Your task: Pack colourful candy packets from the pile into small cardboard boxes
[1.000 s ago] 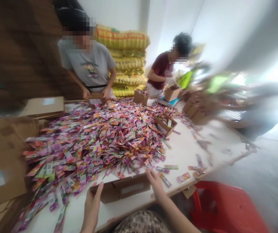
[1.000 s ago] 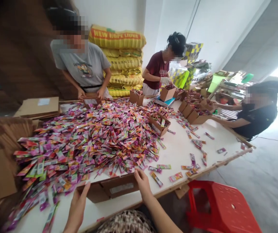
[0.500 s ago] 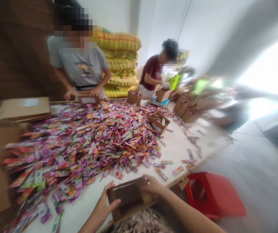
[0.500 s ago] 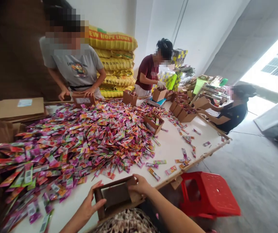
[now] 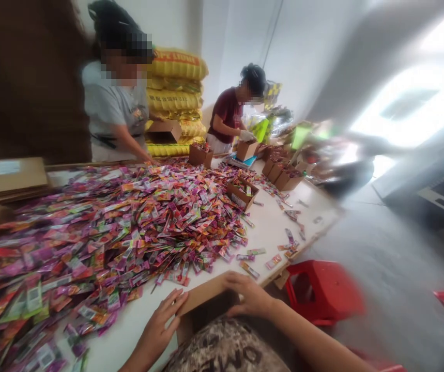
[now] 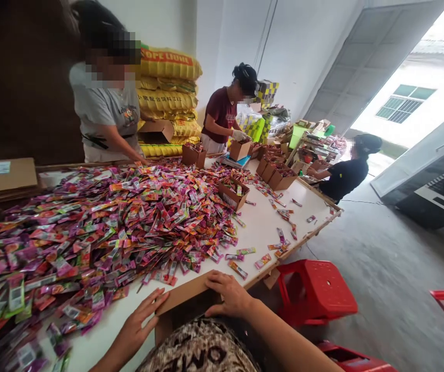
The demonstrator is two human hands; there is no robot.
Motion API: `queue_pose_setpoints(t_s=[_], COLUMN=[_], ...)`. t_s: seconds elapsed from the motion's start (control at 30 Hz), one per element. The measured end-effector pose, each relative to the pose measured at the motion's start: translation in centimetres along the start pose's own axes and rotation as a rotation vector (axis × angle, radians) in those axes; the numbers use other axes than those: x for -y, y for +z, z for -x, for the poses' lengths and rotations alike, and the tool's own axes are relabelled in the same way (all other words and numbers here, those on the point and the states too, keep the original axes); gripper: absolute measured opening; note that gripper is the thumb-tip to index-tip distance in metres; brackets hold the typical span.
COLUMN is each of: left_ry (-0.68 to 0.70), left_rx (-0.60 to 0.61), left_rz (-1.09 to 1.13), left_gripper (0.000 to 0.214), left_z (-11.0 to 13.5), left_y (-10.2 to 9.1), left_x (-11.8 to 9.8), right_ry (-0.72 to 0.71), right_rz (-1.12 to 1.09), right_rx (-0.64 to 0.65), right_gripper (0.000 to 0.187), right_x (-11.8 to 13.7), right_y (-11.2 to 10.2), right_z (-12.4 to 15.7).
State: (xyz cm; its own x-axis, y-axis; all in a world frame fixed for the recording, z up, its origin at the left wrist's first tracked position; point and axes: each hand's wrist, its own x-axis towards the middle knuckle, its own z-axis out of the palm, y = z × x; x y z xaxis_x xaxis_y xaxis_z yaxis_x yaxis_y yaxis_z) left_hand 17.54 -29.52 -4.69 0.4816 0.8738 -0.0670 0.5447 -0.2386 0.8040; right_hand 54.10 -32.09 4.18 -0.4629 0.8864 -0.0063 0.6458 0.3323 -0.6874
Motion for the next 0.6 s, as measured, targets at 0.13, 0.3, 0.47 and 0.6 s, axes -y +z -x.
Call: queue_pose_setpoints(t_s=[0.13, 0.3, 0.47, 0.6], left_ry=[-0.078, -0.009, 0.090, 0.082], left_rx=[0.088, -0.155, -0.191, -0.010], left_rz=[-0.179, -0.474, -0.544, -0.539], left_gripper=[0.050, 0.019, 0.030, 0.112], left_z=[-0.8, -3.3, -3.6, -4.2], left_y=[-1.0, 3.1, 5.8, 5.9], left_x=[-4.5, -8.6, -7.1, -7.1], right_ry=[0.137, 0.074, -0.001, 0.073], right_rz=[0.078, 0.326, 0.370, 0.198], right_rx=[-0.138, -0.196, -0.228, -0.180], right_gripper=[0.042, 0.008, 0.006, 0.007], right_x=[-0.1, -0.6, -1.5, -1.4], right_y=[2.7, 8.8, 12.2, 11.4], right_z=[-2.4, -4.8, -4.6, -5.8])
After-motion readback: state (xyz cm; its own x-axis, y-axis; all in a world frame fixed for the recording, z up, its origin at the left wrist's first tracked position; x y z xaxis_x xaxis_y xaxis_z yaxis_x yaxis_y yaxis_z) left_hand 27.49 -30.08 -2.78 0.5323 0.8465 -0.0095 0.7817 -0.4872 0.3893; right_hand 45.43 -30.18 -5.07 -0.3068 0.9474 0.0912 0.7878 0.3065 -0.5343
